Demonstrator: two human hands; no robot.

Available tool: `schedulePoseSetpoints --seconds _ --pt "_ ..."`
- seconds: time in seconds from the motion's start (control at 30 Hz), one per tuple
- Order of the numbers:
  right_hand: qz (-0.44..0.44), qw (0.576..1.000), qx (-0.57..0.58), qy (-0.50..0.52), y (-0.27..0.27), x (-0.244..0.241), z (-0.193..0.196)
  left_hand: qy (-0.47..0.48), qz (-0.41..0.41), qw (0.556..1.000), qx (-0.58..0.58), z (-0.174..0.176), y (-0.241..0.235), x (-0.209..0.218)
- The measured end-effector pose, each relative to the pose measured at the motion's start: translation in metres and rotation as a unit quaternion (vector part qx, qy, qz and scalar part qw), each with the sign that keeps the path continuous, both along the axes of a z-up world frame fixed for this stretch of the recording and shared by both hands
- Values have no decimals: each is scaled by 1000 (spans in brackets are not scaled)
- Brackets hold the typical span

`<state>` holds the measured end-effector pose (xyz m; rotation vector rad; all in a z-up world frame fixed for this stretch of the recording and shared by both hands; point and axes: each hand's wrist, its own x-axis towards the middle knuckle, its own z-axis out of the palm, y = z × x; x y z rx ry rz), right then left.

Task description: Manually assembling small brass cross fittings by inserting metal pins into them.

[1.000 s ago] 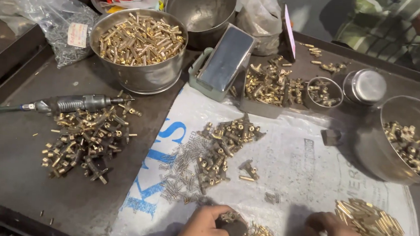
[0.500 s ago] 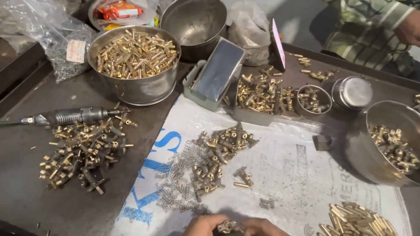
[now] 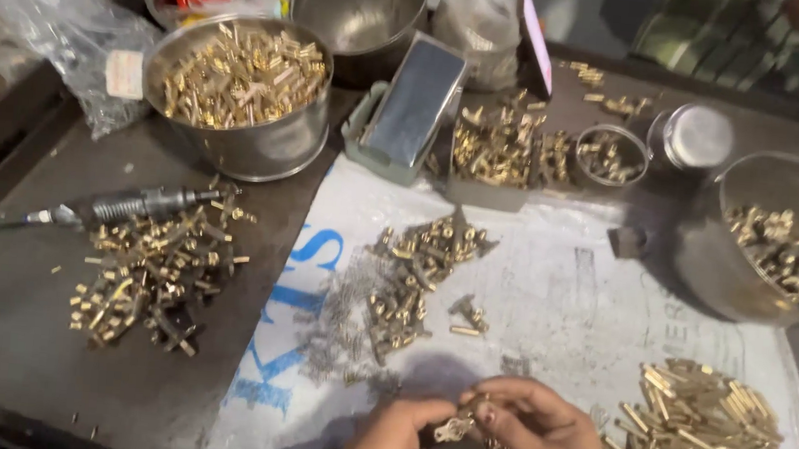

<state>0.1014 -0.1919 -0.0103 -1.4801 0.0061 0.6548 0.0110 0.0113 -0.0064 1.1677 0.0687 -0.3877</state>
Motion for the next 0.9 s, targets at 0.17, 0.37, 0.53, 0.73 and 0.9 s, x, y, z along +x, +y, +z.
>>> schedulePoseSetpoints --seconds 0.17,0.37,0.53,0.73,0.9 --pt "-22 997 54 41 -5 3 -14 64 -14 987 146 32 8 5" --pt "-6 998 59 33 -13 -4 -20 -30 -22 987 155 38 7 0" --pt "50 997 -25 -45 -13 -12 -1 -24 -80 949 304 21 4 -7" --pt "122 948 11 -294 -9 -21 21 -88 -53 994 -25 -12 -5 -8" --pt "60 943 -213 -249 -21 19 17 146 31 988 43 37 7 3"
